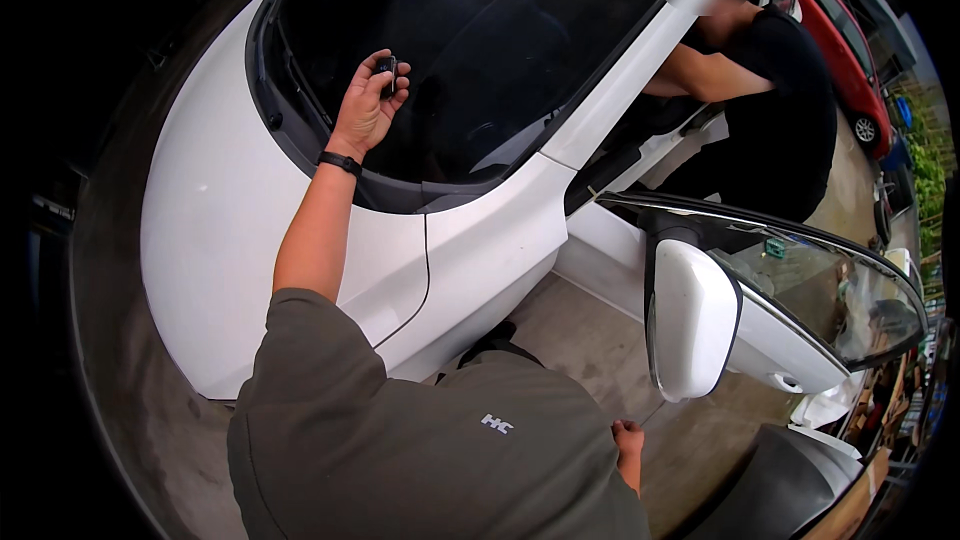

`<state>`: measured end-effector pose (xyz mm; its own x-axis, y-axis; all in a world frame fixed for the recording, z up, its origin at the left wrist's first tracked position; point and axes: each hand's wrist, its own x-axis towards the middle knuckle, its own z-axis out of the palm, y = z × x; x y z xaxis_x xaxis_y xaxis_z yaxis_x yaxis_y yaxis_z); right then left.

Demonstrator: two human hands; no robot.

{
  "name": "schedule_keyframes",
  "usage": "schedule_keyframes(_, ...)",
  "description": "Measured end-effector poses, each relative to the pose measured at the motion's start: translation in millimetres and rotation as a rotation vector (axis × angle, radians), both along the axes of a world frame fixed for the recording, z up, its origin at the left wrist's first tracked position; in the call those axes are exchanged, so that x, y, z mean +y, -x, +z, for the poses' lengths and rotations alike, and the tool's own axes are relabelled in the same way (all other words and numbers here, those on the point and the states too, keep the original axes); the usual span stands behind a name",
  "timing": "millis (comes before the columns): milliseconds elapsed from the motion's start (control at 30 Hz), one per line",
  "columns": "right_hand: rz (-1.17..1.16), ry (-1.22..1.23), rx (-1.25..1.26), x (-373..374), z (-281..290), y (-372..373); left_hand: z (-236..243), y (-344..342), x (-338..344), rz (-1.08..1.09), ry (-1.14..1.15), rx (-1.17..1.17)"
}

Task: The person removes screws from a car door using a screwdriver, handles a car key, and peels back the interior plastic lining of the door frame.

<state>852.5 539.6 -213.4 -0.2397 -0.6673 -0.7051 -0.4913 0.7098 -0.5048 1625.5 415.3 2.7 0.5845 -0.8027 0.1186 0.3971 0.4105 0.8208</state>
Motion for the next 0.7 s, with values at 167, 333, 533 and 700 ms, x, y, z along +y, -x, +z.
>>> schedule_keyframes(167,0.021,-0.007,0.024,2.2,11.6,-5.9,2.3,3.8,-8.3,-0.147,0.070,0.211)
schedule_keyframes(333,0.013,-0.020,0.013,2.2,10.8,-3.3,1.8,6.6,-10.6,-0.256,0.107,0.251)
schedule_keyframes(533,-0.007,-0.023,-0.015,1.2,10.1,-2.0,6.6,13.4,-11.0,-0.276,0.121,0.206)
schedule_keyframes(700,0.027,-0.017,0.003,-4.8,20.9,-10.2,-2.9,2.8,-4.8,-0.241,0.108,0.180)
